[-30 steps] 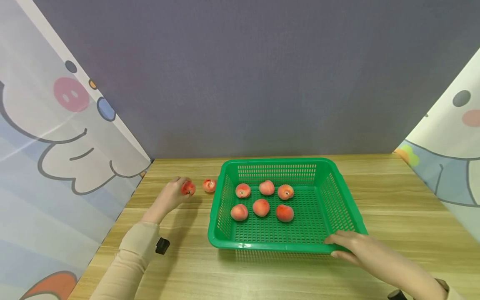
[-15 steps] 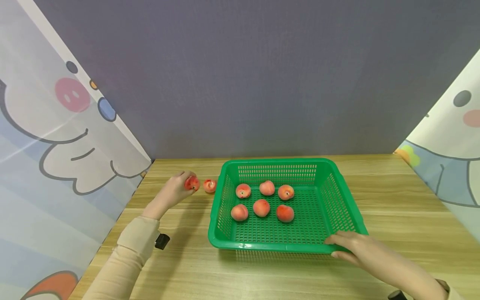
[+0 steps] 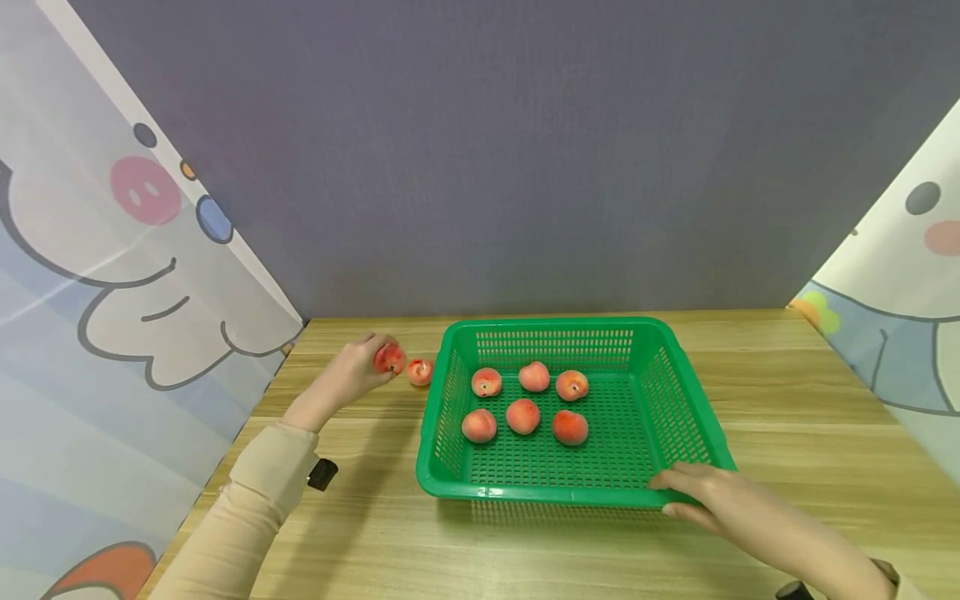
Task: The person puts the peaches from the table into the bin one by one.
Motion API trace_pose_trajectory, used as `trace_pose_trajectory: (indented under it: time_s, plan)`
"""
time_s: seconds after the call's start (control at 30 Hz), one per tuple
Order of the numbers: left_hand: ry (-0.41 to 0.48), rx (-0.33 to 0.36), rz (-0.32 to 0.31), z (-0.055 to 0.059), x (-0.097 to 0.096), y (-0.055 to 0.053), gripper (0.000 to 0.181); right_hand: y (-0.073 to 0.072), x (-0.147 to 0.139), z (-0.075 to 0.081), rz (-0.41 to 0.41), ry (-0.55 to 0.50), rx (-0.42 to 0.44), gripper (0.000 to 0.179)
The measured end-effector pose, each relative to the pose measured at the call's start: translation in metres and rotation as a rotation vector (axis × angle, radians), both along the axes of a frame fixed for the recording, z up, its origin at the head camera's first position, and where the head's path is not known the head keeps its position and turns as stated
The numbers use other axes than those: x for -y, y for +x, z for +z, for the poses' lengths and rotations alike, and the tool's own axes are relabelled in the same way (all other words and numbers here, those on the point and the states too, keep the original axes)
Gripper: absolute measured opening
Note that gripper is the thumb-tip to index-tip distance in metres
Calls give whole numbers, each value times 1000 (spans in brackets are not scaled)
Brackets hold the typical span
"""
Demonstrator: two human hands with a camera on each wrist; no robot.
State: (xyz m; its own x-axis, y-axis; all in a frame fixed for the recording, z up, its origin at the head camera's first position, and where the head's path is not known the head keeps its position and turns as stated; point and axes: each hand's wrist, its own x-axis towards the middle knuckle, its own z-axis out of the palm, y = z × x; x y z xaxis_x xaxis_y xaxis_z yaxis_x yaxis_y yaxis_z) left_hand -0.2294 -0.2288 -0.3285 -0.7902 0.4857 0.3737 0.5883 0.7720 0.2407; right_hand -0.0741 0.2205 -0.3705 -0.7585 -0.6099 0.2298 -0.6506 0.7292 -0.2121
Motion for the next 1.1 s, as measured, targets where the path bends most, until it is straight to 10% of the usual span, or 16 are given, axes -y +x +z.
trace_pose_trajectory:
  time_s: [1.1]
  plan:
    - [-109, 27, -191, 44, -83, -10, 34, -1, 0, 1, 10, -8, 33, 19]
